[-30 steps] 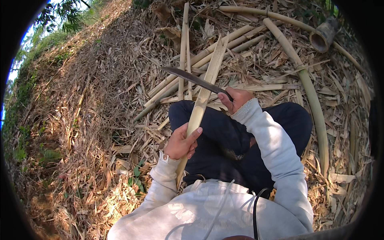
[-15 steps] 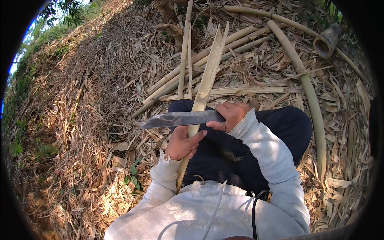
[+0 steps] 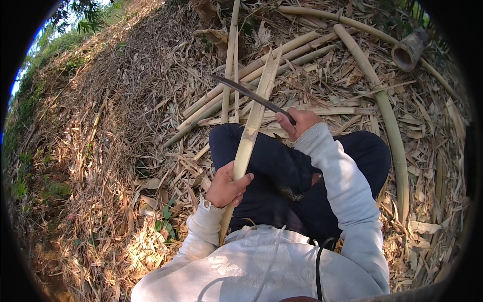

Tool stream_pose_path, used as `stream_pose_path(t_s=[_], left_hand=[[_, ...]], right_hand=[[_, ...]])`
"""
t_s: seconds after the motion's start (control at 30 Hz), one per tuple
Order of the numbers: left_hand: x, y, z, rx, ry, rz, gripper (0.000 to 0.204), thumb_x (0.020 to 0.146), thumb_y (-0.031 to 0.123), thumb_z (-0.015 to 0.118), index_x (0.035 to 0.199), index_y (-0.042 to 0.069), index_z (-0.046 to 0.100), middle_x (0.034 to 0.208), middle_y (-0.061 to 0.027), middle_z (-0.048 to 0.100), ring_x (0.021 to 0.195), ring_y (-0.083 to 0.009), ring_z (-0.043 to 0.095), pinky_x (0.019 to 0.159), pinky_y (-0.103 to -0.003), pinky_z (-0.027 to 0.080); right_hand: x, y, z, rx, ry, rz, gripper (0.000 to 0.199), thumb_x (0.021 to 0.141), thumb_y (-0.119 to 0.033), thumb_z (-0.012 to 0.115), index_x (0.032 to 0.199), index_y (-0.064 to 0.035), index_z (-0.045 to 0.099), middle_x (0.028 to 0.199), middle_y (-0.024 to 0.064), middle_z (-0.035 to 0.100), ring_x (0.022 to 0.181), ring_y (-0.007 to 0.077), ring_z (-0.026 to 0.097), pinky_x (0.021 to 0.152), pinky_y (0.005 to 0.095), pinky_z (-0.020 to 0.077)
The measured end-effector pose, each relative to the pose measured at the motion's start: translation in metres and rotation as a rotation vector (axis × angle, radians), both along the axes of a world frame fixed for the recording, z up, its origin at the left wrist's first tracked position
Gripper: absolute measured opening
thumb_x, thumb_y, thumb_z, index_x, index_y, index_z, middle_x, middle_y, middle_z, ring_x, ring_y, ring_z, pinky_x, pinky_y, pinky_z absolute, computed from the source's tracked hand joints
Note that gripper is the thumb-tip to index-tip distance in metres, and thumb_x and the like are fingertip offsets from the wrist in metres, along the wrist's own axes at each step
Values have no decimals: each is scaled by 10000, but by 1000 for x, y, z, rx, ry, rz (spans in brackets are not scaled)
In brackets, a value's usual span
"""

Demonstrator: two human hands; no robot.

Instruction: The person shaves and splits segments of bamboo using a large blade while sitting on the ground.

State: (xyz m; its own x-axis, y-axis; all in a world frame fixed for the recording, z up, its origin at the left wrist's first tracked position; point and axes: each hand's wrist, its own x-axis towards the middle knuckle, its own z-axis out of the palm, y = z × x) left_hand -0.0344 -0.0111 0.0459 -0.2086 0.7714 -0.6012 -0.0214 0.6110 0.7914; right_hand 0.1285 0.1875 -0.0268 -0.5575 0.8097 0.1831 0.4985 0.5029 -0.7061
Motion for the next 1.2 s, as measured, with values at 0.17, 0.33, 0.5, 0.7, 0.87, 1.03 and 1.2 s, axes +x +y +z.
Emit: stream_pose_path(t_s=[0.17, 0.33, 0.5, 0.7, 0.87, 1.03, 1.2], left_hand=[[-5, -2, 6, -13, 0, -20, 227, 914, 67, 634, 1092, 22, 502, 530, 18, 458, 335, -75, 405, 310, -243, 323], [-10, -13, 6, -31, 50, 12, 230, 907, 62, 636, 1088, 24, 500, 516, 21, 453, 335, -77, 415, 314, -239, 324], [-13, -19, 7, -50, 78, -13, 222, 900, 51, 630, 1089, 18, 519, 510, 19, 462, 338, -77, 417, 320, -245, 328], [-13, -16, 10, -17, 124, -10, 246, 905, 60, 618, 1126, 8, 524, 519, 20, 471, 342, -78, 418, 329, -242, 335], [-16, -31, 10, -66, 166, -6, 181, 896, 48, 620, 1057, 7, 547, 544, 10, 498, 359, -70, 436, 331, -238, 332], [-9, -23, 20, -24, 182, 13, 96, 888, 10, 614, 914, 22, 523, 506, 18, 460, 338, -74, 421, 315, -244, 314], [-31, -57, 4, -29, 269, 11, 139, 886, 72, 656, 962, 21, 553, 551, 17, 517, 374, -71, 454, 340, -245, 344]], right_hand=[[4, 3, -8, 294, 103, -38, 543, 887, -572, 605, 737, -51, 592, 620, 170, 582, 620, 398, 617, 576, 469, 484], [-4, -2, -5, 114, 67, 11, 543, 885, -593, 590, 806, -57, 599, 686, 172, 611, 651, 377, 634, 594, 463, 484], [6, 27, -6, -55, -60, -195, 607, 937, -622, 468, 796, -51, 617, 633, 163, 604, 651, 373, 634, 593, 462, 493], [-9, -15, -13, 442, 58, 73, 727, 869, -758, 421, 834, -74, 664, 730, 187, 667, 758, 388, 680, 687, 479, 536], [11, 40, -4, -169, 22, -192, 694, 856, -751, 464, 847, -87, 666, 725, 192, 660, 755, 398, 675, 697, 478, 535], [-5, -1, -21, 398, 27, 31, 653, 871, -702, 493, 840, -70, 657, 697, 175, 641, 695, 391, 660, 652, 498, 517], [23, 94, -44, -61, 56, -628, 835, 891, -766, 345, 819, 1, 667, 634, 194, 639, 663, 400, 649, 682, 458, 512]])
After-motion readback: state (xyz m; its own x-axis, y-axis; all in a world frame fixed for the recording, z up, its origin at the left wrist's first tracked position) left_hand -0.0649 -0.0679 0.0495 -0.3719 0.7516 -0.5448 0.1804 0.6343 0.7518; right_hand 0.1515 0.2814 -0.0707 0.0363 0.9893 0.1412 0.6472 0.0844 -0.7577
